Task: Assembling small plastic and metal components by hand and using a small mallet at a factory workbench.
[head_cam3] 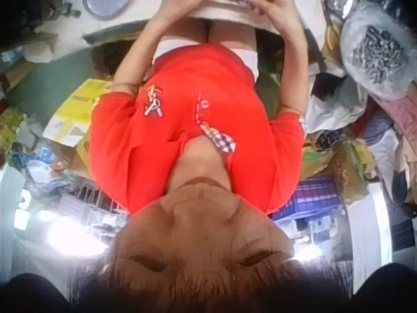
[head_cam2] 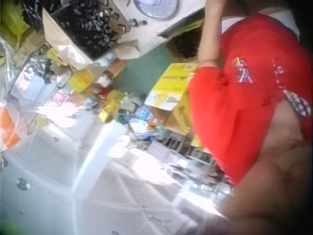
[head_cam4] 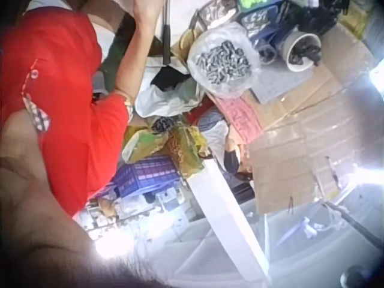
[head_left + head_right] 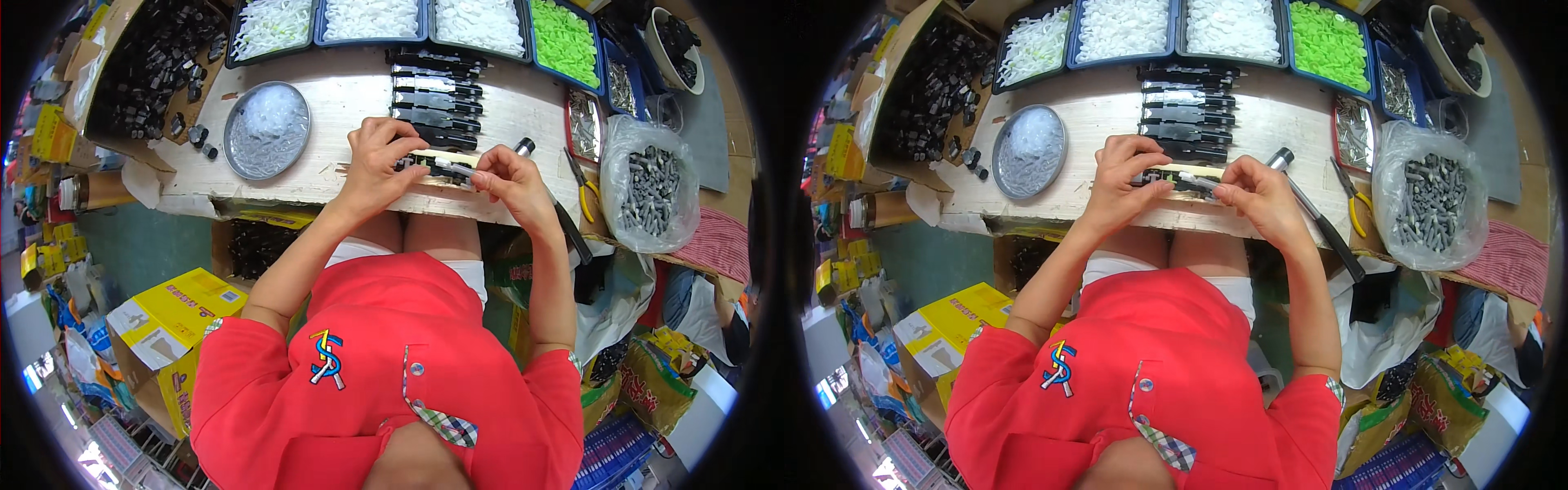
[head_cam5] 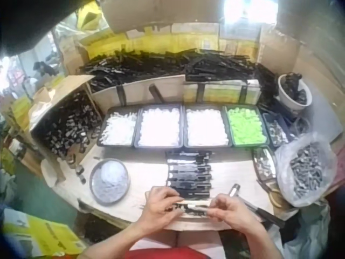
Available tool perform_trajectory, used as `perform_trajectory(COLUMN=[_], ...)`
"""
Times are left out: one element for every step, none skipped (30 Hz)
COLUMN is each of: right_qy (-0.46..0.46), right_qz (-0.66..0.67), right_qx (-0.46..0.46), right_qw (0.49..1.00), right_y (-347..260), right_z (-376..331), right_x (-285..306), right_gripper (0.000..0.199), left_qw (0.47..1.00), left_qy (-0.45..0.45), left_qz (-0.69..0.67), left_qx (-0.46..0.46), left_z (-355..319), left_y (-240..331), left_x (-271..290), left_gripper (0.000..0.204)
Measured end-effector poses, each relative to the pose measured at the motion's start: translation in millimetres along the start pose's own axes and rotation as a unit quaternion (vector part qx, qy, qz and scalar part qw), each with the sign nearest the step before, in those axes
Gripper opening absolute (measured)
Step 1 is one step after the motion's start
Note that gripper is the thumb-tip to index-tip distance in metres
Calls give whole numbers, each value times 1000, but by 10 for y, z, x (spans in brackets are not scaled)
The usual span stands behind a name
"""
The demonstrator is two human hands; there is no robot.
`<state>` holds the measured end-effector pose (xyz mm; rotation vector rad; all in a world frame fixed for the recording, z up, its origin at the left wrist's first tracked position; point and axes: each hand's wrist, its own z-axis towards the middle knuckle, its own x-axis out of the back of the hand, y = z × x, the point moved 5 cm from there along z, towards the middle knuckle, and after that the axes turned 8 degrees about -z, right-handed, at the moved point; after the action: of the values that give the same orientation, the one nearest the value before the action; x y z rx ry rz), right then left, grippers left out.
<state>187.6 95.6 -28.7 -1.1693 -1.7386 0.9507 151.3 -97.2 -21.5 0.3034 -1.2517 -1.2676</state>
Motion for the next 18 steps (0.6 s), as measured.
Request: perform_trajectory(right_qy=[3,6,6,5,5,4,5,6,6,2,-2,-3,-2,-1,-2,-2,-3,-3], right_qz=[-19,-38,-37,-68,-98,-97,-115,-132,-132,-142,-152,-152,-166,-181,-181,-193,-205,-205], right_qx=[1,3,2,12,22,21,32,44,44,40,36,36,40,44,43,48,52,52], right_qw=[1000,999,999,998,995,995,993,990,990,989,988,988,985,982,982,980,977,977], right_y=[10,15,15,-1,-17,-21,-46,-72,-91,-105,-117,-131,-148,-162,-172,-187,-197,-197], right_z=[15,29,42,52,61,71,75,77,78,88,94,99,102,103,101,96,93,95], right_x=[-6,-12,-19,-28,-38,-48,-61,-71,-73,-75,-77,-79,-80,-82,-83,-87,-92,-93], right_gripper=[10,10,10,11,11,11,11,11,11,11,10,10,10,10,10,10,10,10], left_qw=[1000,1000,1000,1000,1000,1000,1000,1000,1000,1000,1000,999,999,999,999,999,1000,1000], left_qy=[-2,-3,-4,-5,-5,-5,-4,-3,-1,-2,-3,-5,-5,-3,-2,-2,2,6], left_qz=[-1,8,16,16,19,22,22,20,18,19,20,20,20,21,22,22,10,-1], left_qx=[1,7,13,14,18,22,21,21,21,22,24,26,27,27,28,28,27,25], left_z=[-11,-20,-24,-24,-22,-19,-22,-24,-26,-25,-25,-25,-24,-24,-25,-25,-26,-26], left_y=[-6,-19,-28,-25,-25,-27,-20,-13,-7,-6,-5,-5,-6,-7,-9,-15,-23,-28], left_x=[-24,-44,-59,-69,-76,-81,-80,-78,-75,-76,-77,-78,-78,-75,-74,-78,-81,-82], left_gripper=[27,27,27,27,27,27,27,27,27,27,27,27,27,27,28,28,26,25])
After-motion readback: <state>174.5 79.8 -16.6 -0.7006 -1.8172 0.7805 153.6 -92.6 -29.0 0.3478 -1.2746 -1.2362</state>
